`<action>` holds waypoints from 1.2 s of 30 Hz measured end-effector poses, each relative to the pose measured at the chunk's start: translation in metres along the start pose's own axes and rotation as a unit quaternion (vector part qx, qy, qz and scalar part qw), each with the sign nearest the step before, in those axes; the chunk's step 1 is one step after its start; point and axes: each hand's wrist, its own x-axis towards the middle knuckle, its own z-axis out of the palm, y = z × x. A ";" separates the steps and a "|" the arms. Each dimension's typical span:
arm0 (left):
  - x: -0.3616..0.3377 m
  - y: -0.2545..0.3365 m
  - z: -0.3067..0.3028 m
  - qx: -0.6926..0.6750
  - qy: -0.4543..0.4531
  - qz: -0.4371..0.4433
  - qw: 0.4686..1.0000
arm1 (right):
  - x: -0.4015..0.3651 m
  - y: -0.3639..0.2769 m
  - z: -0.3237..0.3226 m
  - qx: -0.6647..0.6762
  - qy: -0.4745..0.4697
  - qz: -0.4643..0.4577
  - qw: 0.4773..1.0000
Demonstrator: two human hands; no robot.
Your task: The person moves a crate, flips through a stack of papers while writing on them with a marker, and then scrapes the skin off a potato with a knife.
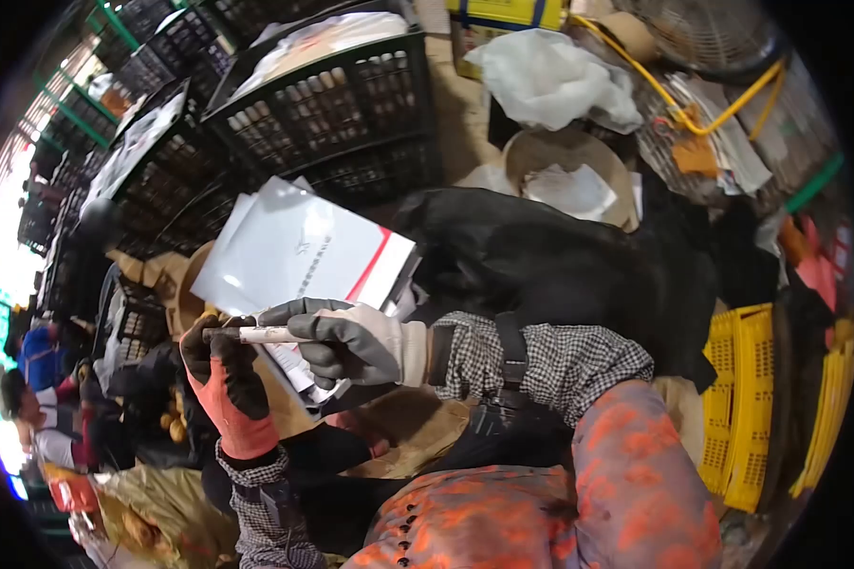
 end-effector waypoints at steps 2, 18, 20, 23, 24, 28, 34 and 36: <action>0.007 -0.011 -0.001 0.004 -0.025 -0.056 0.998 | -0.003 -0.009 -0.005 -0.101 0.053 -0.017 0.993; 0.065 -0.189 -0.173 0.146 0.181 -0.229 0.945 | -0.019 -0.192 -0.187 -0.800 0.399 -0.064 0.444; 0.066 -0.217 -0.182 0.127 0.149 -0.279 0.940 | 0.052 -0.159 -0.179 -0.878 0.310 -0.035 0.364; 0.098 -0.225 -0.179 0.089 0.154 -0.323 0.930 | 0.126 -0.134 -0.220 -0.859 0.319 0.014 0.401; 0.108 -0.221 -0.174 0.063 0.129 -0.319 0.937 | 0.146 -0.127 -0.235 -0.827 0.359 0.030 0.432; 0.117 -0.247 -0.165 0.180 0.110 -0.249 0.945 | 0.199 -0.111 -0.278 -0.679 0.425 0.116 0.587; 0.120 -0.241 -0.153 0.441 0.056 -0.268 0.855 | 0.221 -0.116 -0.274 -0.655 0.390 0.110 0.637; 0.121 -0.242 -0.148 0.581 0.007 -0.259 0.772 | 0.221 -0.115 -0.271 -0.650 0.359 0.070 0.666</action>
